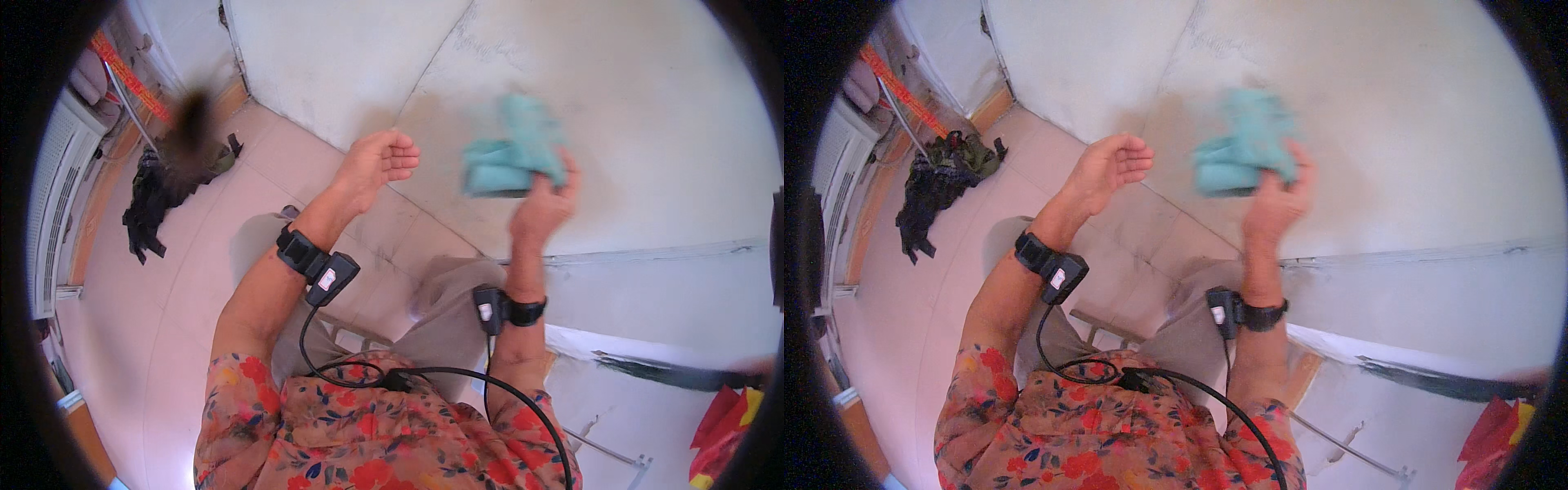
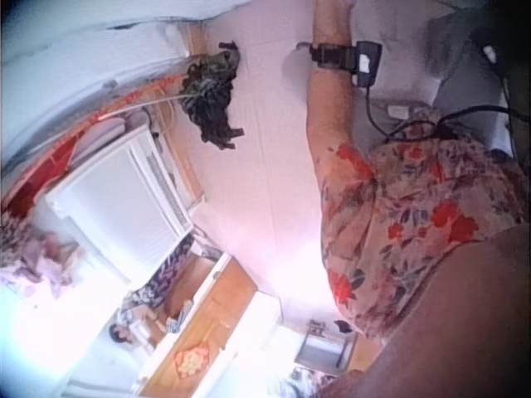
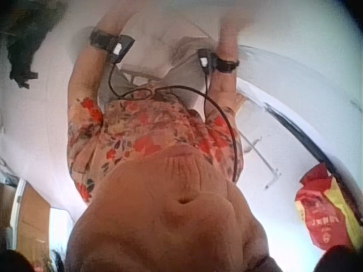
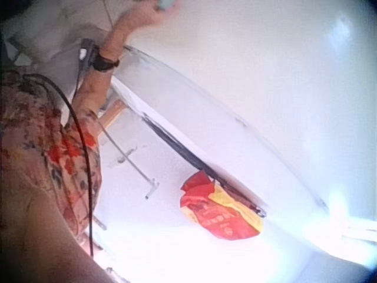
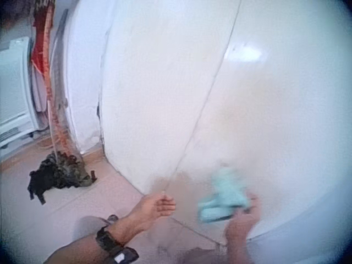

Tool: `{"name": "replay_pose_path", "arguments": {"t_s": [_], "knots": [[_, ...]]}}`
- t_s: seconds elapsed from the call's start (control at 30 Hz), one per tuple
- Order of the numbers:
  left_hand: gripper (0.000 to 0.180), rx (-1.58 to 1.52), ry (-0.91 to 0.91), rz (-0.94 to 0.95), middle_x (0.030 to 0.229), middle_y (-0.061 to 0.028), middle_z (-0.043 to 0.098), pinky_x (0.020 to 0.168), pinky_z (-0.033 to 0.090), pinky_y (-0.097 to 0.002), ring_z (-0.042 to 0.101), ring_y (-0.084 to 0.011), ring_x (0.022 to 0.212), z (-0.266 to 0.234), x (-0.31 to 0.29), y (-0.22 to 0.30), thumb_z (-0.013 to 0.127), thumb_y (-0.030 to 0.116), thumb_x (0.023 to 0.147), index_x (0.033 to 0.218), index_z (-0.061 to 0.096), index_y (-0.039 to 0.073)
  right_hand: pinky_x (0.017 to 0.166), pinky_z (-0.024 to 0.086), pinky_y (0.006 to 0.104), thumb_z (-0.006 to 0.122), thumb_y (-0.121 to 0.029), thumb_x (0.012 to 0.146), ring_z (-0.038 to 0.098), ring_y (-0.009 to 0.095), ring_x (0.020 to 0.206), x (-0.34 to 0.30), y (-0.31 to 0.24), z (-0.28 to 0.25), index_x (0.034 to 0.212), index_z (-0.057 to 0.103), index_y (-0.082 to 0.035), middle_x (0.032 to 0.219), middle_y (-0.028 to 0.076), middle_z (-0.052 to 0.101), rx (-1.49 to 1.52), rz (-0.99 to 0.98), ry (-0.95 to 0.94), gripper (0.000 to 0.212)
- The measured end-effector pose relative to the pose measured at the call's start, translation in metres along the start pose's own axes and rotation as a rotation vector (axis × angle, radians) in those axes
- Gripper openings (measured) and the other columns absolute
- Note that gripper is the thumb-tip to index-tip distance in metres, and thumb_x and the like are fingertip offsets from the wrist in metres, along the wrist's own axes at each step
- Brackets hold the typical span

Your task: The person cleans a wall and a door frame by hand using a blue cloth, repeatedly wiping different sections of the white surface and then turning the cloth over to continue.

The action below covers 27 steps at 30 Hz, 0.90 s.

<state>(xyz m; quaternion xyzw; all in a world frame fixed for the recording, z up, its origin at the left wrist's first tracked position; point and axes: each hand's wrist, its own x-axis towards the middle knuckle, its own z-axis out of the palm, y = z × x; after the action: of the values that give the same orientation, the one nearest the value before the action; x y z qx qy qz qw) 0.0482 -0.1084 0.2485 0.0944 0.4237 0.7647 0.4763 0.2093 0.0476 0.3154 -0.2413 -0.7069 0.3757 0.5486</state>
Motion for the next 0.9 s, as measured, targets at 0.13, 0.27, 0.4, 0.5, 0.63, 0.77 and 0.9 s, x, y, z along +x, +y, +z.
{"name": "replay_pose_path", "arguments": {"t_s": [0.13,0.27,0.4,0.5,0.63,0.77,0.9], "knots": [[0.026,-0.001,0.016,0.014,0.097,-0.0098,0.061,0.079,0.048,-0.0315,0.058,-0.0181,0.087,-0.003,-0.002,0.004,0.050,0.030,0.089,0.097,0.056,0.005,0.091,0.043,0.0375,0.050,0.004,0.082,0.050,0.026,0.107,0.063,-0.054,-0.037,0.121,0.048,0.002,0.115,0.017,0.052,-0.193,-0.402,0.426,0.039],[0.025,0.001,0.029,0.028,0.095,-0.0110,0.061,0.076,0.048,-0.0308,0.059,-0.0186,0.085,-0.003,-0.002,-0.001,0.050,0.027,0.088,0.095,0.055,0.004,0.098,0.031,0.0494,0.050,-0.002,0.080,0.040,0.041,0.116,0.111,-0.016,-0.044,0.124,0.046,0.003,0.121,0.028,0.045,-0.868,-0.859,0.296,0.044],[0.024,-0.009,0.037,0.038,0.093,-0.0116,0.061,0.074,0.048,-0.0306,0.059,-0.0186,0.084,-0.005,0.002,0.001,0.051,0.026,0.088,0.095,0.055,0.003,0.099,0.029,0.0520,0.053,-0.004,0.077,0.039,0.045,0.116,0.110,0.019,0.008,0.113,0.053,0.001,0.131,0.030,0.037,-1.076,-0.998,0.017,0.036],[0.023,-0.023,0.025,0.044,0.093,-0.0112,0.061,0.073,0.048,-0.0300,0.059,-0.0181,0.083,-0.001,0.005,0.001,0.051,0.024,0.088,0.095,0.055,0.003,0.102,0.029,0.0486,0.053,-0.004,0.078,0.035,0.043,0.121,0.101,0.024,0.026,0.118,0.051,0.002,0.137,0.028,0.030,-1.047,-1.009,-0.127,0.041],[0.022,-0.027,0.013,0.032,0.094,-0.0116,0.062,0.072,0.049,-0.0298,0.059,-0.0182,0.084,-0.001,0.004,0.001,0.052,0.023,0.088,0.096,0.055,0.003,0.105,0.026,0.0486,0.051,-0.005,0.080,0.032,0.043,0.125,0.127,0.022,0.005,0.117,0.052,0.001,0.139,0.027,0.029,-1.117,-1.034,-0.042,0.038],[0.023,0.000,-0.005,0.028,0.096,-0.0123,0.062,0.073,0.049,-0.0295,0.060,-0.0182,0.084,0.000,-0.004,0.003,0.052,0.024,0.089,0.097,0.056,0.003,0.106,0.022,0.0520,0.052,-0.012,0.081,0.030,0.046,0.125,0.161,0.009,-0.067,0.117,0.050,0.002,0.134,0.034,0.030,-1.215,-0.970,0.222,0.039],[0.024,0.034,-0.010,0.040,0.097,-0.0122,0.063,0.073,0.050,-0.0294,0.060,-0.0177,0.084,-0.002,-0.013,0.007,0.052,0.025,0.089,0.098,0.056,0.003,0.099,0.026,0.0499,0.052,-0.020,0.082,0.037,0.046,0.110,0.171,0.011,-0.134,0.124,0.036,0.007,0.124,0.034,0.035,-1.244,-0.599,0.427,0.053]]}}
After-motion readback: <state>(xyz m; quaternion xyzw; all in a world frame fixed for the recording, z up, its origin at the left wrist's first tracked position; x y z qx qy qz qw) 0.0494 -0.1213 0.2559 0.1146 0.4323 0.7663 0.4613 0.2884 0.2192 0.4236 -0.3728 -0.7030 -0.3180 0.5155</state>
